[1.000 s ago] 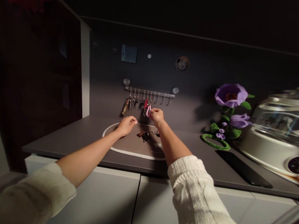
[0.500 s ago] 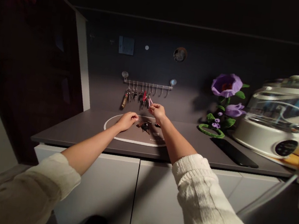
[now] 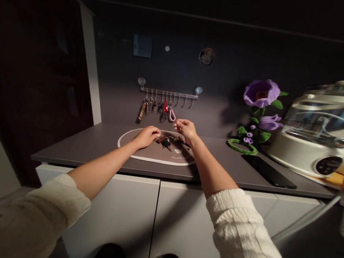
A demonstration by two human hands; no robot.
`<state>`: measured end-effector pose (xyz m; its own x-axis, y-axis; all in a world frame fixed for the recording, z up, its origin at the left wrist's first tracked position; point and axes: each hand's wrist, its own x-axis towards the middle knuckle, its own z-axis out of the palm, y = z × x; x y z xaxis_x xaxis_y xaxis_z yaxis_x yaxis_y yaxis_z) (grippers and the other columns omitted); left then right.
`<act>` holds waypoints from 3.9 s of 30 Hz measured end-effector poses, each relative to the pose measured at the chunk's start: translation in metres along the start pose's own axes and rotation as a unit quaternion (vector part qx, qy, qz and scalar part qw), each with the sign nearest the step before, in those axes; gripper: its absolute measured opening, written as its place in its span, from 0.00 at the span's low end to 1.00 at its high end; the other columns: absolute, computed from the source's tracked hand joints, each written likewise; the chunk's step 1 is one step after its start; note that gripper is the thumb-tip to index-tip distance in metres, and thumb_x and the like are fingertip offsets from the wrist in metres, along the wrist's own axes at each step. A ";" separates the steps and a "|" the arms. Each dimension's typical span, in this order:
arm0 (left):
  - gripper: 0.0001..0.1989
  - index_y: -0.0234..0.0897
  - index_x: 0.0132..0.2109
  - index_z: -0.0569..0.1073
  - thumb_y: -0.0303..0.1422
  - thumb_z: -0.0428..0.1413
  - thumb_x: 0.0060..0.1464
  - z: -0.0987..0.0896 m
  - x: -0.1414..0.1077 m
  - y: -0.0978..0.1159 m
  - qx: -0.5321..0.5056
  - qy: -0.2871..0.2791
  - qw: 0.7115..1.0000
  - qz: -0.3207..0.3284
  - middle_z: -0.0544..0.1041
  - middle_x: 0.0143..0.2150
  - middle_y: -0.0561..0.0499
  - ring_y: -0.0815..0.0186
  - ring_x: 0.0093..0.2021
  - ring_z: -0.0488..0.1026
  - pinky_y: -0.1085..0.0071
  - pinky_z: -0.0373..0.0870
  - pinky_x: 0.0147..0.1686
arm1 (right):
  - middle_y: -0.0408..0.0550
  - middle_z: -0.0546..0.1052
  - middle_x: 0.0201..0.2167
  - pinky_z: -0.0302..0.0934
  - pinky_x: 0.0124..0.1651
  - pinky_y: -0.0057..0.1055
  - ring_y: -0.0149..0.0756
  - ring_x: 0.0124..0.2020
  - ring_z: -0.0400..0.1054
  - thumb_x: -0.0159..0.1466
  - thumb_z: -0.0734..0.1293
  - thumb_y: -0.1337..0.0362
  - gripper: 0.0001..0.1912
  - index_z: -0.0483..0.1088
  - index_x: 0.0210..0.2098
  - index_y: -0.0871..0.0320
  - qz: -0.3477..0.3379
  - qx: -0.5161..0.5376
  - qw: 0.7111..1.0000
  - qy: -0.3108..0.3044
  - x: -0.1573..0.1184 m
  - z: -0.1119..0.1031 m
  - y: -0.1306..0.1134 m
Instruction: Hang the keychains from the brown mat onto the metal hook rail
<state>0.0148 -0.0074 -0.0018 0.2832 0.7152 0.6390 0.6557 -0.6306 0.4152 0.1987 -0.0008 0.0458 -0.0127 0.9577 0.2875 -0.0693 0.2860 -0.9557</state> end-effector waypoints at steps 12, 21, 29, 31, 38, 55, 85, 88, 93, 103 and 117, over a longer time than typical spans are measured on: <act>0.08 0.37 0.32 0.75 0.30 0.50 0.51 0.003 0.000 0.016 0.046 -0.033 0.998 0.025 0.72 0.32 0.49 0.66 0.37 0.66 0.70 0.61 0.42 | 0.41 0.70 0.18 0.50 0.20 0.20 0.21 0.15 0.52 0.56 0.64 0.59 0.10 0.67 0.28 0.62 -0.070 -0.164 0.984 -0.006 -0.014 -0.002 0.026; 0.10 0.40 0.38 0.75 0.31 0.49 0.53 0.014 0.003 0.013 0.111 -0.059 0.992 0.025 0.72 0.39 0.47 0.63 0.43 0.64 0.67 0.60 0.46 | 0.46 0.75 0.23 0.53 0.34 0.24 0.29 0.26 0.64 0.59 0.59 0.64 0.10 0.70 0.27 0.60 -0.172 -0.446 0.878 0.013 -0.015 0.001 0.032; 0.09 0.39 0.35 0.74 0.30 0.49 0.53 0.015 0.002 0.014 0.123 -0.060 0.990 0.016 0.70 0.38 0.47 0.62 0.43 0.63 0.66 0.60 0.45 | 0.48 0.75 0.25 0.52 0.33 0.24 0.30 0.27 0.64 0.60 0.58 0.64 0.11 0.71 0.29 0.59 -0.191 -0.502 0.844 0.016 -0.013 0.001 0.038; 0.09 0.39 0.34 0.74 0.29 0.48 0.53 0.015 0.002 0.014 0.126 -0.058 0.990 0.013 0.70 0.38 0.47 0.62 0.43 0.63 0.66 0.60 0.45 | 0.49 0.75 0.26 0.51 0.33 0.24 0.31 0.27 0.64 0.60 0.58 0.64 0.12 0.71 0.28 0.60 -0.187 -0.503 0.843 0.018 -0.014 0.001 0.037; 0.10 0.38 0.34 0.72 0.29 0.46 0.55 0.013 0.000 0.015 0.137 -0.044 0.990 0.002 0.69 0.39 0.47 0.62 0.44 0.62 0.66 0.59 0.45 | 0.50 0.75 0.27 0.51 0.33 0.25 0.31 0.29 0.64 0.60 0.58 0.64 0.12 0.71 0.30 0.60 -0.191 -0.512 0.837 0.019 -0.016 0.001 0.037; 0.10 0.37 0.34 0.68 0.25 0.42 0.54 0.010 0.001 0.014 0.092 0.024 0.995 -0.029 0.69 0.38 0.47 0.64 0.43 0.63 0.68 0.59 0.45 | 0.53 0.76 0.34 0.51 0.35 0.25 0.33 0.33 0.66 0.61 0.57 0.63 0.14 0.72 0.35 0.61 -0.187 -0.556 0.810 0.019 -0.018 0.003 0.034; 0.08 0.35 0.28 0.67 0.25 0.45 0.51 0.007 0.013 0.007 -0.131 0.154 0.972 -0.118 0.72 0.29 0.51 0.69 0.33 0.68 0.72 0.62 0.38 | 0.46 0.76 0.24 0.56 0.35 0.25 0.30 0.27 0.67 0.59 0.59 0.62 0.12 0.72 0.33 0.61 -0.169 -0.434 0.883 0.061 -0.013 -0.012 0.024; 0.07 0.34 0.29 0.67 0.25 0.45 0.51 0.007 0.013 0.006 -0.138 0.162 0.970 -0.120 0.72 0.28 0.51 0.69 0.32 0.67 0.72 0.62 0.37 | 0.46 0.76 0.25 0.57 0.35 0.24 0.29 0.27 0.66 0.59 0.60 0.62 0.12 0.72 0.34 0.61 -0.153 -0.422 0.892 0.064 -0.013 -0.016 0.022; 0.07 0.34 0.30 0.68 0.26 0.46 0.51 0.007 0.015 0.003 -0.157 0.171 0.963 -0.141 0.72 0.29 0.51 0.69 0.31 0.67 0.72 0.63 0.36 | 0.47 0.76 0.29 0.57 0.36 0.24 0.29 0.29 0.66 0.57 0.61 0.63 0.11 0.72 0.34 0.60 -0.149 -0.463 0.873 0.038 -0.013 -0.019 0.020; 0.08 0.33 0.33 0.69 0.29 0.46 0.53 0.015 0.018 -0.007 -0.188 0.184 0.946 -0.189 0.72 0.30 0.50 0.70 0.30 0.68 0.72 0.64 0.36 | 0.54 0.70 0.39 0.55 0.45 0.25 0.36 0.40 0.64 0.52 0.62 0.72 0.13 0.74 0.36 0.62 -0.183 -0.647 0.739 -0.044 -0.008 -0.025 0.035; 0.08 0.31 0.34 0.70 0.26 0.46 0.52 0.011 0.015 0.002 -0.226 0.187 0.936 -0.196 0.74 0.32 0.48 0.70 0.33 0.69 0.73 0.65 0.37 | 0.51 0.74 0.33 0.56 0.39 0.24 0.32 0.34 0.65 0.55 0.63 0.67 0.09 0.74 0.32 0.61 -0.171 -0.595 0.785 -0.012 -0.012 -0.020 0.029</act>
<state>0.0279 0.0057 0.0019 -0.2363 0.8159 0.5277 0.2711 -0.4662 0.8421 0.2166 -0.0036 0.0129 -0.2168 0.8212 0.5278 0.9080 0.3681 -0.1998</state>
